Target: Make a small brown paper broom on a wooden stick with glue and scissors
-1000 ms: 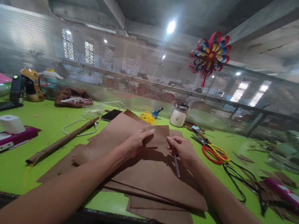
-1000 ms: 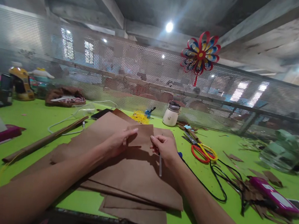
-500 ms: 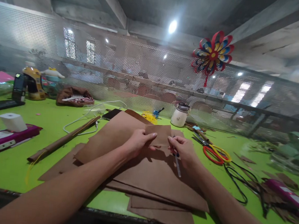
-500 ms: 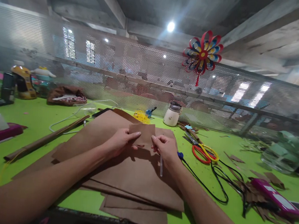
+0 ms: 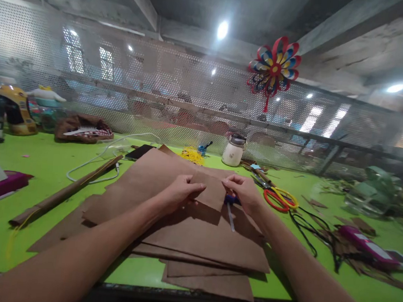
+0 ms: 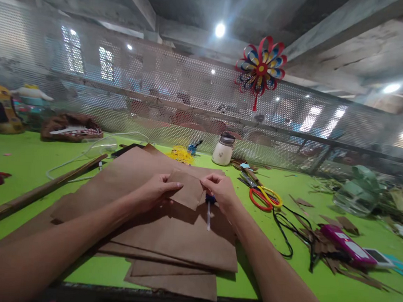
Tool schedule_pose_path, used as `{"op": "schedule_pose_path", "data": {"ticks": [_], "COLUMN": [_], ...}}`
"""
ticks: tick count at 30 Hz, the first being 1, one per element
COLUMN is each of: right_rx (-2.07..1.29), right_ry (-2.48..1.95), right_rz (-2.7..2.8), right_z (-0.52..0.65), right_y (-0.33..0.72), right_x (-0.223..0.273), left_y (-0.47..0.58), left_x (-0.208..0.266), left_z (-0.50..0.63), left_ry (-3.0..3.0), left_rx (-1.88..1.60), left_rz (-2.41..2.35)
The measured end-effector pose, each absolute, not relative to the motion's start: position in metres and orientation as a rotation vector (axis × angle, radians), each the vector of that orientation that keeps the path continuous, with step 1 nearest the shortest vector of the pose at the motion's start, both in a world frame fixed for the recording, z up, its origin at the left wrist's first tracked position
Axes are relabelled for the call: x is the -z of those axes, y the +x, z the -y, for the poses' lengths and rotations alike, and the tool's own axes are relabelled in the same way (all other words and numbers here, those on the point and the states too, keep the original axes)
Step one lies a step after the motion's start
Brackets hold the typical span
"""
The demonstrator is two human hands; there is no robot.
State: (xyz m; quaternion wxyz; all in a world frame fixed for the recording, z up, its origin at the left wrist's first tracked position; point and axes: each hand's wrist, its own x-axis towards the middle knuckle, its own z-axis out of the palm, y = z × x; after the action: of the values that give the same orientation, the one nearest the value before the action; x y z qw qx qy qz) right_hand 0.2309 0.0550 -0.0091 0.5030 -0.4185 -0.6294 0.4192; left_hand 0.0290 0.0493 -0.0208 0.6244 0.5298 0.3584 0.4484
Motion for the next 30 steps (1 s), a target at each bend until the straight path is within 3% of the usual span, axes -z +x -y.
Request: {"op": "schedule_pose_path", "data": {"ticks": [9, 17, 30], "right_rx": [-1.324, -1.343, -1.424], "right_ry": [-0.989, -0.885, -0.902], "right_rz": [1.395, 1.168, 1.404], "right_z": [-0.051, -0.047, -0.042], "right_y": [0.222, 0.201, 0.192], "right_x": [0.012, 0.022, 0.032], "left_y": [0.027, 0.032, 0.033], "left_x": [0.015, 0.018, 0.017], "left_z": [-0.057, -0.046, -0.050], "left_ry": [0.989, 1.169, 1.173], "left_rx": [-1.354, -1.025, -1.077], "left_rz": [-0.591, -0.540, -0.478]}}
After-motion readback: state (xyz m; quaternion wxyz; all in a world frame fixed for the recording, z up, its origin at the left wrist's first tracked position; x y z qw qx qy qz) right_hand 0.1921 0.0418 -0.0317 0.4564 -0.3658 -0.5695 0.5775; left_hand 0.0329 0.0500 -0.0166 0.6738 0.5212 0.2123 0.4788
